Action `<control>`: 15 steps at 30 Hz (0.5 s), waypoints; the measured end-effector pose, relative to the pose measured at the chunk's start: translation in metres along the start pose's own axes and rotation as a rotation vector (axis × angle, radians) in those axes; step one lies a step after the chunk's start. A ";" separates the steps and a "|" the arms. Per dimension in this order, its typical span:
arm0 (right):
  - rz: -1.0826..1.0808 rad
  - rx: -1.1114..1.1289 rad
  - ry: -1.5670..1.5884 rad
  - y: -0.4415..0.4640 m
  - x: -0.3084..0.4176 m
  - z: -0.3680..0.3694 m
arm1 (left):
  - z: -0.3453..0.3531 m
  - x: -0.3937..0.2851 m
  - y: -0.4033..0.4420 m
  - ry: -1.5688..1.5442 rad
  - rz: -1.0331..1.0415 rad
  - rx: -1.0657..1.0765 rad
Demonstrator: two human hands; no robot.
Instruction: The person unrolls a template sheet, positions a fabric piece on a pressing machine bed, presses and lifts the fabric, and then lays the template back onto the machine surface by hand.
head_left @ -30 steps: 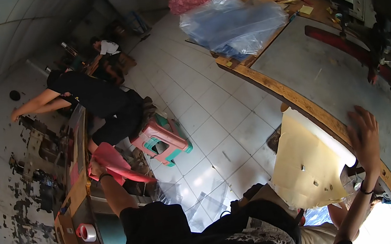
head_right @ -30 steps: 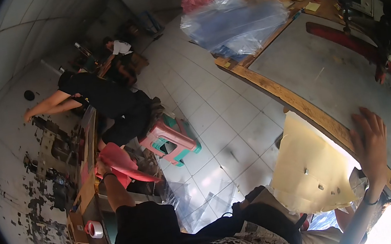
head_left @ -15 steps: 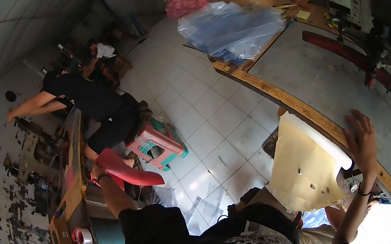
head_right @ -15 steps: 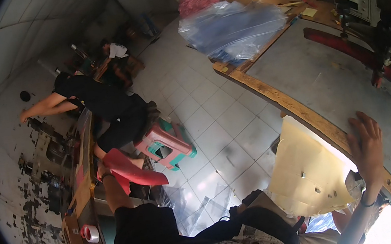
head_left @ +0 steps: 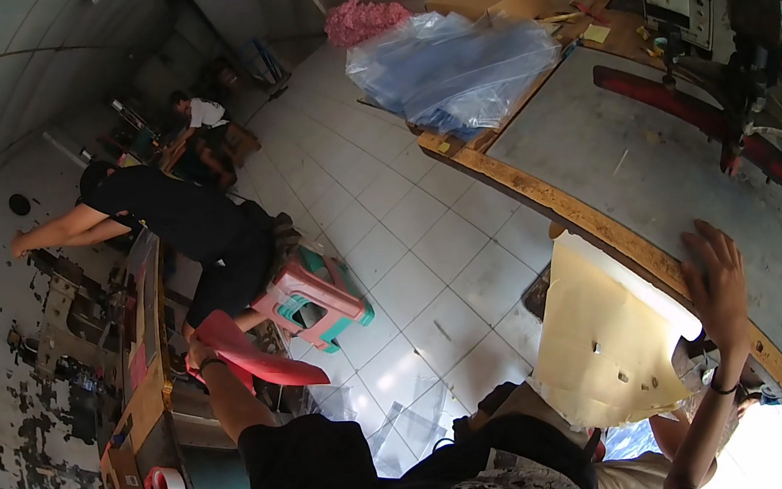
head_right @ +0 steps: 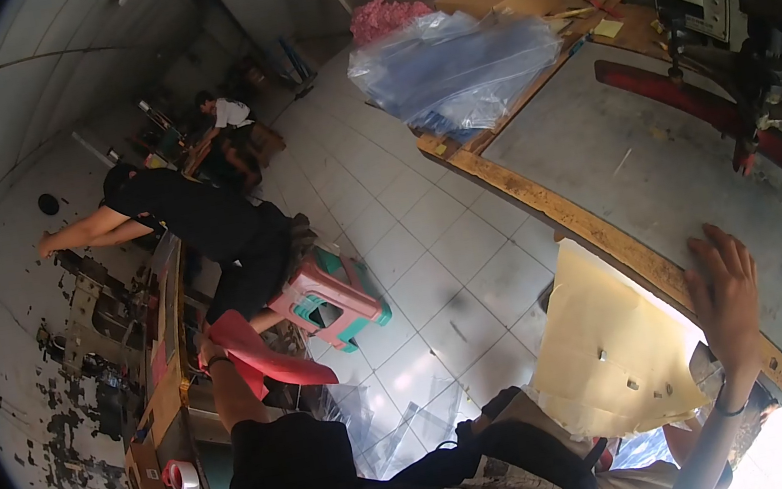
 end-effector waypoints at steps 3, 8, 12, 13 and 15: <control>-0.002 -0.010 0.002 0.000 -0.002 0.002 | 0.023 -0.030 -0.080 0.220 -0.004 0.078; 0.011 -0.006 0.029 0.000 0.000 -0.005 | 0.110 -0.024 -0.099 0.027 0.160 0.521; 0.006 -0.021 0.029 0.001 0.001 -0.007 | 0.176 -0.072 -0.271 -0.105 0.111 0.869; 0.004 -0.024 0.043 0.001 0.002 -0.005 | 0.181 -0.099 -0.331 -0.160 0.162 0.917; -0.008 -0.031 0.062 0.002 0.002 -0.007 | 0.191 -0.131 -0.423 -0.314 0.152 1.027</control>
Point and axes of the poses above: each hand's wrist, its own y-axis towards the middle knuckle, its own z-axis out of the palm, x = y × z, the point moved 10 cm from there along y, towards the middle knuckle, and after that the axes turned 10 degrees about -y, right-handed, at the moved point
